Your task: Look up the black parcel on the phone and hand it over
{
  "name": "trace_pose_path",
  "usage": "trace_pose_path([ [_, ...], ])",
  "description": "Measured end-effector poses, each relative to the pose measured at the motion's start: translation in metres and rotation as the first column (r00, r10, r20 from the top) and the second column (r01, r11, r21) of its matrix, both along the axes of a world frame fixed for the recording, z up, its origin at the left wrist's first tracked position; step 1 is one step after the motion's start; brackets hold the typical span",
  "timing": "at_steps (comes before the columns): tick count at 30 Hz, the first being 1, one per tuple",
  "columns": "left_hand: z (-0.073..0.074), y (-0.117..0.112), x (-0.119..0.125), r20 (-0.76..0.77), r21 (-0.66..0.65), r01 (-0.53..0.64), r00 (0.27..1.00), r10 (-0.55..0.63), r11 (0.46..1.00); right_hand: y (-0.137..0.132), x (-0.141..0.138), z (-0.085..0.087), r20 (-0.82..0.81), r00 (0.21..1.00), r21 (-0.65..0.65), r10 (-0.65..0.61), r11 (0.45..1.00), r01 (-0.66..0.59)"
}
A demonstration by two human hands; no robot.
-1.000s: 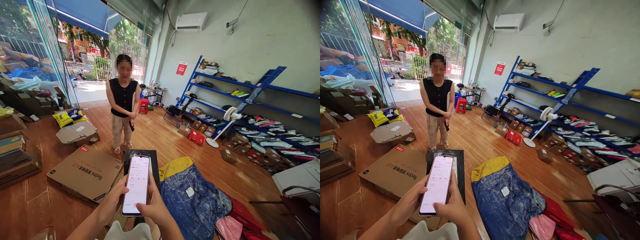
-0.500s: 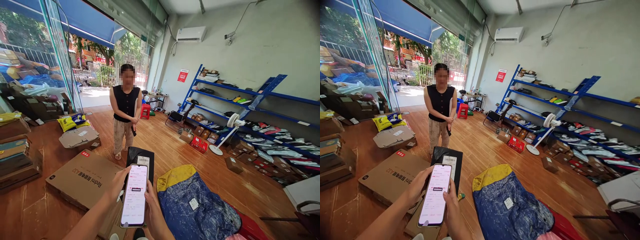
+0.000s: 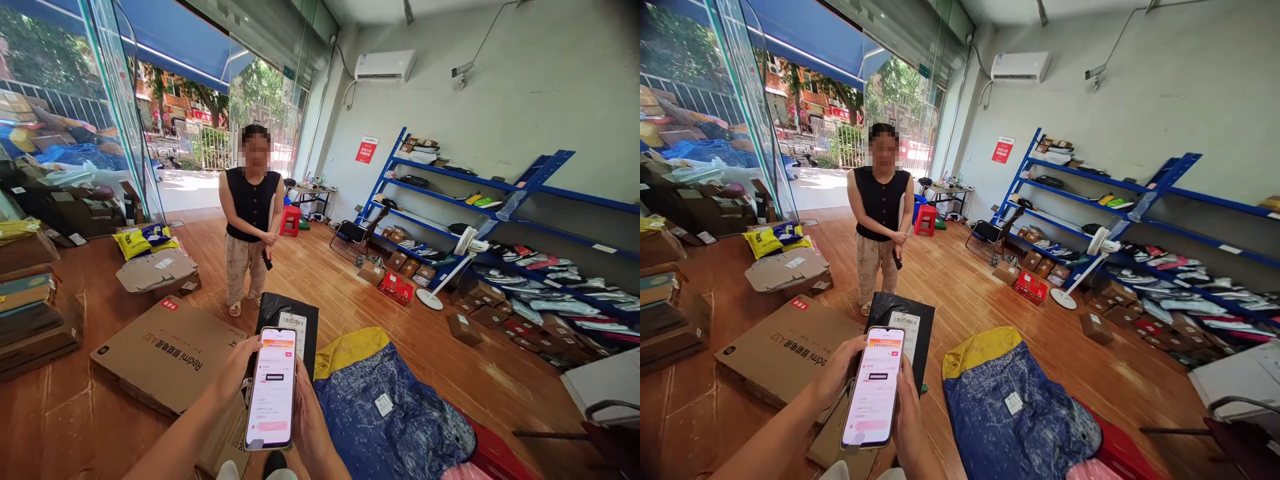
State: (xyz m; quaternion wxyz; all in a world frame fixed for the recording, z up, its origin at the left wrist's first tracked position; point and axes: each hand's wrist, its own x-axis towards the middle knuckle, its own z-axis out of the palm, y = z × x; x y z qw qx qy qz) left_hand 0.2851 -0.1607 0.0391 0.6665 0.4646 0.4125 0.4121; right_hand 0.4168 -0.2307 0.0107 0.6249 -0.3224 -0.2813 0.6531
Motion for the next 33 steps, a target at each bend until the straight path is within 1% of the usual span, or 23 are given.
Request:
trace_pose_path([
  [2, 0.000, -0.002, -0.002, 0.042, 0.001, 0.028, 0.999, -0.028, 1.000, 0.000, -0.001, 0.003, -0.006, 1.000, 0.002, -0.005, 1.000, 0.005],
  [6, -0.001, -0.005, -0.005, 0.116, -0.053, 0.126, 0.986, -0.119, 0.991, -0.001, -0.001, 0.011, -0.018, 1.000, -0.014, 0.003, 1.000, -0.004],
  [8, -0.001, -0.006, -0.006, 0.120, -0.055, 0.151, 0.982, -0.144, 0.987, -0.002, -0.001, 0.014, -0.022, 1.000, -0.033, -0.001, 0.999, 0.000],
  [12, 0.003, -0.007, -0.007, 0.061, -0.036, 0.127, 0.990, -0.125, 0.991, -0.003, 0.000, 0.016, -0.022, 1.000, -0.051, -0.012, 0.999, 0.011],
  [16, 0.010, -0.010, -0.005, 0.147, -0.101, 0.133, 0.982, -0.118, 0.986, -0.004, -0.001, 0.015, -0.033, 0.999, -0.057, -0.026, 0.998, 0.024],
  [18, 0.011, -0.011, -0.004, 0.167, -0.136, 0.121, 0.981, -0.098, 0.983, -0.005, -0.001, 0.015, -0.041, 0.999, -0.066, -0.014, 0.998, 0.011],
  [19, 0.011, -0.011, -0.003, 0.173, -0.137, 0.092, 0.983, -0.068, 0.986, -0.005, -0.001, 0.015, -0.042, 0.999, -0.074, -0.003, 0.997, 0.000],
  [22, 0.003, -0.009, -0.006, 0.188, -0.092, -0.064, 0.979, 0.080, 0.994, -0.007, 0.002, 0.020, -0.063, 0.998, -0.111, 0.011, 0.994, -0.018],
  [25, -0.007, -0.005, -0.016, 0.132, -0.106, -0.167, 0.975, 0.180, 0.980, -0.009, 0.012, 0.030, -0.150, 0.988, -0.138, 0.023, 0.989, -0.044],
  [27, -0.012, -0.005, -0.026, 0.082, -0.113, -0.216, 0.971, 0.226, 0.970, -0.011, 0.022, 0.037, -0.202, 0.977, -0.143, 0.068, 0.985, -0.098],
  [28, -0.013, -0.006, -0.031, 0.058, -0.097, -0.254, 0.964, 0.260, 0.962, -0.013, 0.027, 0.039, -0.214, 0.973, -0.142, 0.092, 0.982, -0.124],
  [29, -0.012, -0.007, -0.035, 0.030, -0.073, -0.288, 0.956, 0.290, 0.955, -0.014, 0.031, 0.041, -0.219, 0.969, -0.138, 0.112, 0.980, -0.144],
  [31, -0.008, -0.011, -0.040, -0.032, -0.017, -0.351, 0.936, 0.351, 0.936, -0.016, 0.039, 0.041, -0.221, 0.968, -0.128, 0.115, 0.981, -0.146],
  [33, 0.001, -0.016, -0.041, -0.055, 0.001, -0.394, 0.918, 0.393, 0.919, -0.019, 0.043, 0.037, -0.212, 0.973, -0.116, 0.089, 0.987, -0.115],
])
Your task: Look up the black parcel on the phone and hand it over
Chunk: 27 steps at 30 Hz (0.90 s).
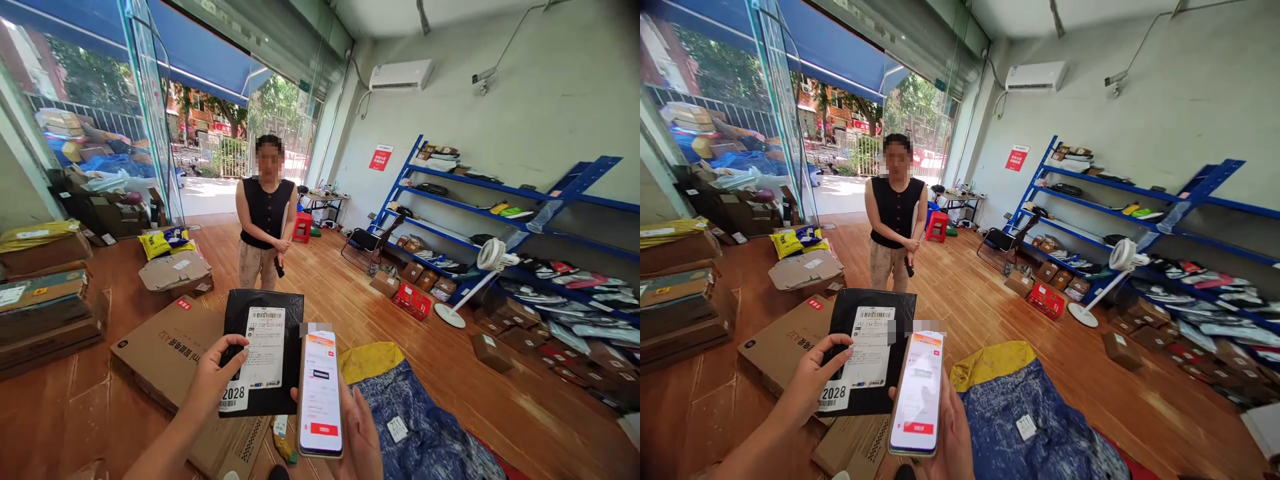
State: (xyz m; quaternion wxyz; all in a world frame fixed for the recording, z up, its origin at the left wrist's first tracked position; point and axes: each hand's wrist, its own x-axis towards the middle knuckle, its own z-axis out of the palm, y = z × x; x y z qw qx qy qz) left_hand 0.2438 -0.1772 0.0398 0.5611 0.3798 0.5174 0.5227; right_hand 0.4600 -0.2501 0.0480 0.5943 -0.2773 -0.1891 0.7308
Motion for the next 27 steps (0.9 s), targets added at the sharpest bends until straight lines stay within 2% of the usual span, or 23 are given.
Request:
trace_pose_path([
  [2, 0.013, -0.006, 0.002, 0.070, -0.044, 0.001, 0.998, 0.002, 0.999, -0.003, 0.002, -0.003, 0.033, 0.999, 0.005, -0.037, 0.999, 0.036],
  [6, 0.042, -0.016, 0.005, 0.251, -0.148, 0.138, 0.963, -0.098, 0.979, -0.006, 0.006, -0.005, 0.088, 0.995, 0.006, -0.050, 0.999, 0.050],
  [9, 0.053, -0.019, 0.005, 0.293, -0.181, 0.202, 0.945, -0.143, 0.963, -0.005, 0.009, -0.001, 0.091, 0.996, 0.015, -0.017, 1.000, 0.016],
  [16, 0.054, -0.018, 0.008, 0.269, -0.183, 0.237, 0.946, -0.184, 0.954, -0.007, 0.005, 0.016, 0.147, 0.988, 0.081, -0.038, 0.996, 0.026],
  [19, 0.051, -0.017, 0.010, 0.237, -0.182, 0.241, 0.952, -0.195, 0.953, -0.008, 0.000, 0.022, 0.136, 0.989, 0.058, -0.060, 0.997, 0.053],
  [23, 0.045, -0.017, 0.011, 0.169, -0.155, 0.250, 0.960, -0.224, 0.956, -0.008, -0.003, 0.024, 0.181, 0.982, 0.026, -0.046, 0.999, 0.042],
  [27, 0.041, -0.015, 0.012, 0.121, -0.166, 0.239, 0.968, -0.221, 0.957, -0.007, -0.004, 0.021, 0.255, 0.965, 0.083, -0.062, 0.996, 0.042],
])
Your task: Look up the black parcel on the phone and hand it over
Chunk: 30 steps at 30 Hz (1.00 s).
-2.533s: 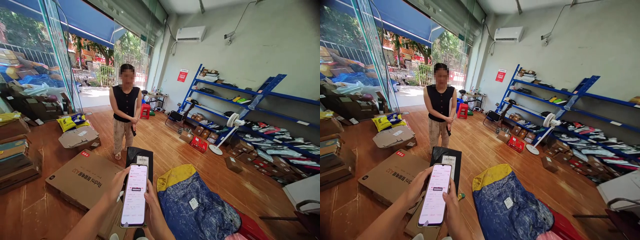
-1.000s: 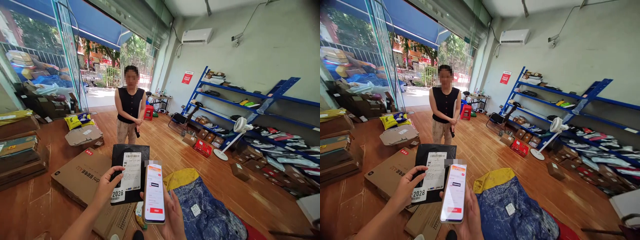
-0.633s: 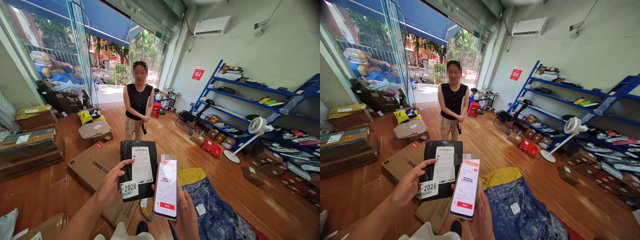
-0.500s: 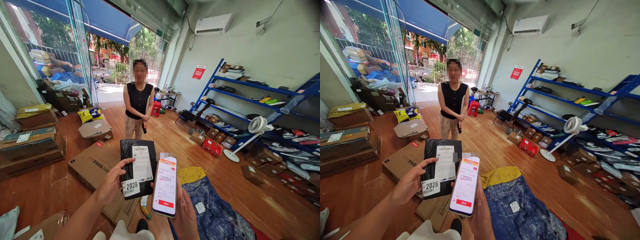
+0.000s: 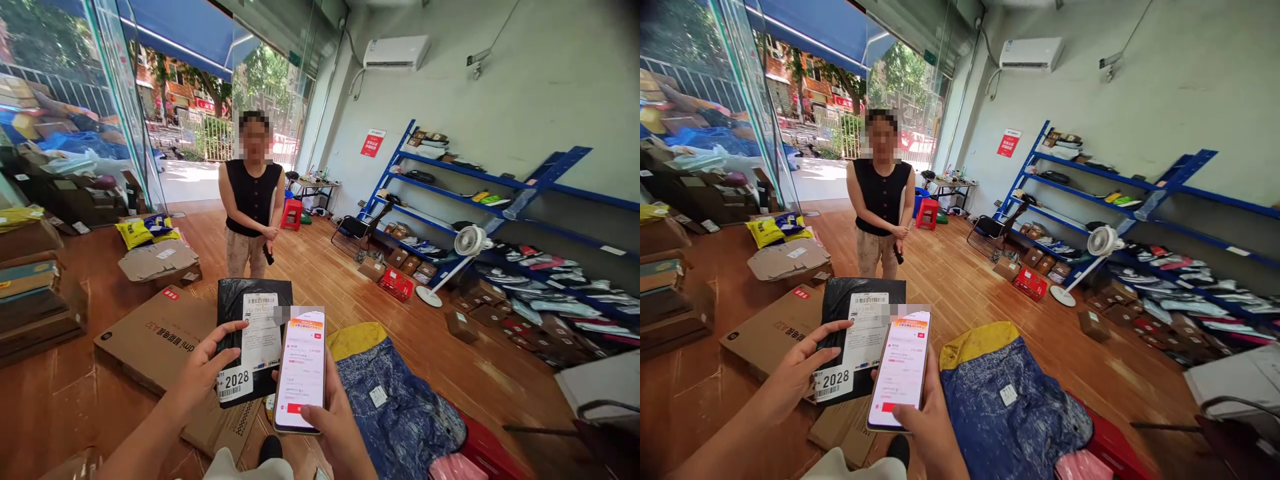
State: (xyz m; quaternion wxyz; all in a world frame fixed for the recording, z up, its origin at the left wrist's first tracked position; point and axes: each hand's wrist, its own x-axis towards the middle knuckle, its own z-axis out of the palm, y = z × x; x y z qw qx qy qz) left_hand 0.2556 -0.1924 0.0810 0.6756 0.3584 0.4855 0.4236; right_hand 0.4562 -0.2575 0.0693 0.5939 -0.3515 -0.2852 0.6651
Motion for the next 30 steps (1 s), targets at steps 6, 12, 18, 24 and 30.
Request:
trace_pose_path([
  [6, 0.001, 0.002, 0.002, -0.019, -0.002, -0.062, 0.998, 0.062, 0.998, 0.000, -0.001, -0.002, 0.054, 0.999, 0.034, 0.007, 0.999, -0.009],
  [12, -0.003, 0.004, 0.003, -0.045, 0.018, -0.082, 0.996, 0.082, 0.997, 0.000, -0.002, -0.004, 0.021, 0.999, 0.038, -0.028, 0.999, 0.027],
  [18, -0.023, 0.008, 0.000, -0.168, 0.206, -0.126, 0.972, 0.162, 0.970, 0.000, 0.001, -0.010, 0.005, 1.000, 0.024, 0.000, 1.000, 0.000],
  [24, -0.027, 0.007, 0.003, -0.270, 0.314, -0.148, 0.933, 0.238, 0.938, -0.005, -0.003, 0.001, -0.032, 0.998, -0.051, -0.059, 0.997, 0.057],
  [30, -0.022, 0.010, 0.008, -0.314, 0.367, -0.203, 0.892, 0.326, 0.908, -0.003, 0.000, -0.005, 0.000, 1.000, 0.002, -0.004, 1.000, 0.004],
])
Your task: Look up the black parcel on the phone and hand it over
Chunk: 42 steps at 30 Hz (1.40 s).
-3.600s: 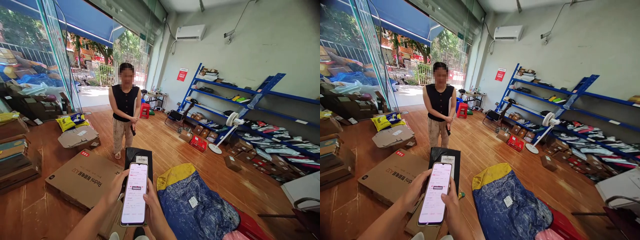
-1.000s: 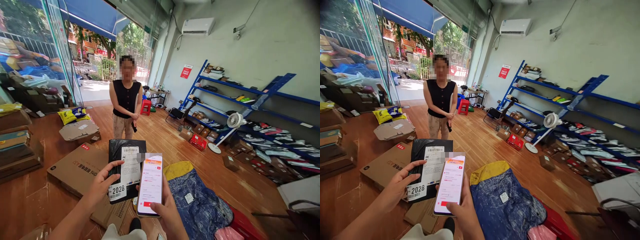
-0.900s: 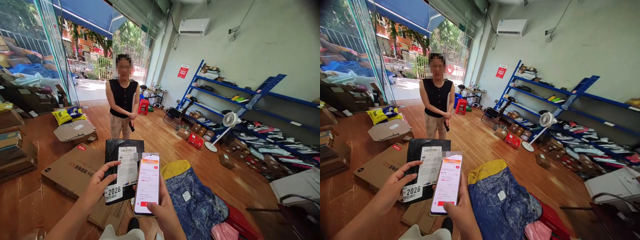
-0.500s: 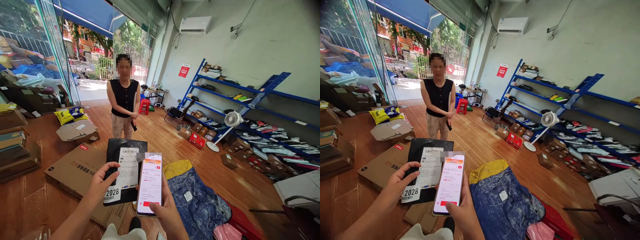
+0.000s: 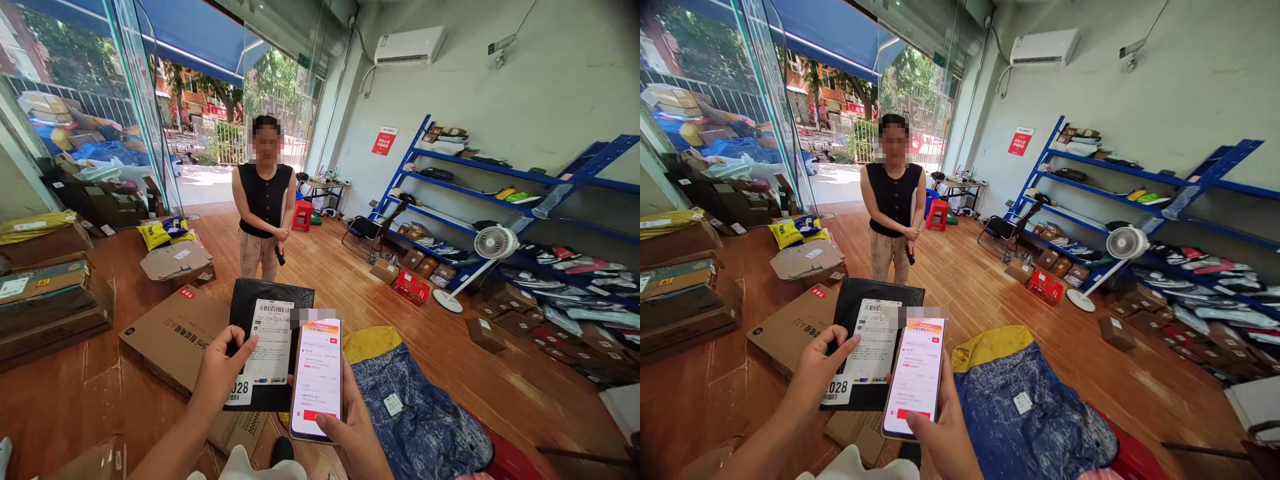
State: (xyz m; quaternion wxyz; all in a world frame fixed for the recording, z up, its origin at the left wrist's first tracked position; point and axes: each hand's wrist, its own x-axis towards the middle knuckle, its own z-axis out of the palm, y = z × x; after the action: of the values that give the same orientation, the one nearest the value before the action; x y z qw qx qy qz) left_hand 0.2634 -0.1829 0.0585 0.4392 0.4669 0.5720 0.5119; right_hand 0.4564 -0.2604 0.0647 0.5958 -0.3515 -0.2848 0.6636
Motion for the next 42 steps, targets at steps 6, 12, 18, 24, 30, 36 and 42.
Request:
trace_pose_path([
  [6, -0.005, 0.002, 0.001, 0.009, -0.037, -0.030, 1.000, 0.030, 0.999, 0.004, 0.006, -0.020, 0.030, 0.999, 0.068, 0.032, 0.997, -0.034],
  [12, -0.006, 0.004, 0.002, 0.015, 0.001, -0.039, 0.999, 0.039, 0.999, 0.003, 0.006, -0.018, 0.023, 0.998, 0.066, 0.053, 0.996, -0.054],
  [18, -0.007, 0.003, 0.003, 0.029, -0.060, -0.021, 0.999, 0.023, 0.998, 0.001, 0.003, -0.001, 0.036, 0.999, 0.002, 0.036, 0.999, -0.037],
  [24, -0.006, 0.001, 0.000, -0.012, -0.081, -0.054, 0.998, 0.054, 0.995, 0.000, 0.000, 0.005, 0.068, 0.996, 0.043, 0.050, 0.998, -0.053],
  [30, -0.005, -0.001, -0.002, -0.024, -0.105, -0.056, 0.998, 0.053, 0.993, 0.000, -0.001, 0.004, 0.064, 0.997, 0.059, 0.037, 0.997, -0.040],
  [36, -0.003, -0.001, 0.000, -0.017, -0.094, -0.063, 0.998, 0.062, 0.994, 0.001, 0.000, 0.002, 0.072, 0.997, 0.052, 0.042, 0.998, -0.046],
  [42, -0.006, -0.005, 0.000, -0.002, -0.108, -0.047, 0.999, 0.047, 0.993, -0.002, 0.000, 0.001, 0.066, 0.997, 0.052, 0.035, 0.998, -0.038],
])
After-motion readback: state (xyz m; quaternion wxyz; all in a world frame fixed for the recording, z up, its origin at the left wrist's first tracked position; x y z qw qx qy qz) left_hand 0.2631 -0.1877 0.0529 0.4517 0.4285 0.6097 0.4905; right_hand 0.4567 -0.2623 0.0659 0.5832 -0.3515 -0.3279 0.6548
